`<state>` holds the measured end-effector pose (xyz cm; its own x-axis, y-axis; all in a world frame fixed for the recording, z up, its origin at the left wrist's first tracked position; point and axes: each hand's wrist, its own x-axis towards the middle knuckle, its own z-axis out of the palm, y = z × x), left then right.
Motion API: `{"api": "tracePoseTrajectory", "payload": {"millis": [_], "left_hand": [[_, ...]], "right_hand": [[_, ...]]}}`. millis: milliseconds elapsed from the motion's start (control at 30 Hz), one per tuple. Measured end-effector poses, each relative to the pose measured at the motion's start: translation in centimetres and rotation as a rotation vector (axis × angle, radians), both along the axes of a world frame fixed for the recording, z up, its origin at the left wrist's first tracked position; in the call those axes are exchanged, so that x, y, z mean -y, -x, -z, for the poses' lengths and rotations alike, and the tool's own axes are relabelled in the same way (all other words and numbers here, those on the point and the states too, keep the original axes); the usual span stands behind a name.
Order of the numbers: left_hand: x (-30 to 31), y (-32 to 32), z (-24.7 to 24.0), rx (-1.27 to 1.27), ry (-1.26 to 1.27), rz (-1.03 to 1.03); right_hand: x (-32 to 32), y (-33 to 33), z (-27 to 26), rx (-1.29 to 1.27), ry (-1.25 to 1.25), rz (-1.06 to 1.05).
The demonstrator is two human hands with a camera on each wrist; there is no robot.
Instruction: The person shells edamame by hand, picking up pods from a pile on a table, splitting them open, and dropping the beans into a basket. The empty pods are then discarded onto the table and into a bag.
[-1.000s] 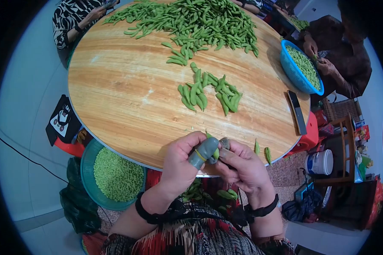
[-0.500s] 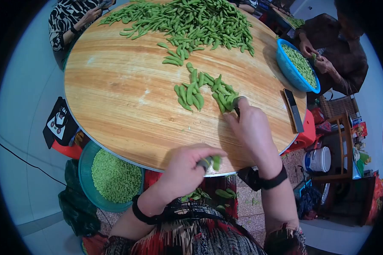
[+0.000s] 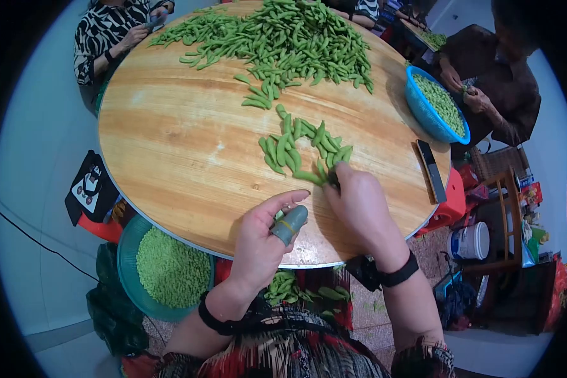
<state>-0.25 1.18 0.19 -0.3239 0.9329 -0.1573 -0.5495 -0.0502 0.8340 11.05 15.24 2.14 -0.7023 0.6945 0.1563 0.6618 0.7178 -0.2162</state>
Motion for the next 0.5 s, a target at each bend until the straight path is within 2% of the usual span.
{"api": "tracePoseTrajectory", "payload": {"millis": [33, 100, 133, 200, 267, 333, 367, 433, 500], "left_hand": [[-0.1, 0.0, -0.1, -0.001, -0.005, -0.007], [-0.1, 0.0, -0.1, 0.058, 0.002, -0.031], [-0.1, 0.1, -0.1, 0.056, 0.005, -0.034], [-0.3, 0.2, 0.1, 0.284, -0.071, -0.007], [-0.3, 0.4, 0.1, 0.239, -0.065, 0.007], [-0.2, 0.4, 0.3, 0.198, -0.055, 0.018], [-0.1, 0.4, 0.5, 0.188, -0.043, -0.017], [0.1, 0.4, 0.4, 0.177, -0.028, -0.055], [0.1, 0.4, -0.3, 0.185, -0.068, -0.058]], "right_hand": [[0.2, -0.2, -0.2, -0.001, -0.005, -0.007], [0.9, -0.7, -0.5, -0.247, 0.173, 0.029], [1.5, -0.9, -0.7, -0.248, 0.176, 0.027], [3.1, -1.5, -1.3, -0.491, 0.590, -0.082], [4.8, -1.8, -0.9, -0.632, 0.960, -0.164], [5.6, -2.1, -2.0, -0.522, 1.185, -0.101], [5.9, -2.1, -2.5, -0.521, 1.190, -0.101], [6.2, -2.1, -3.1, -0.551, 1.486, 0.025], [6.1, -2.7, -2.5, -0.572, 1.547, -0.014]]}}
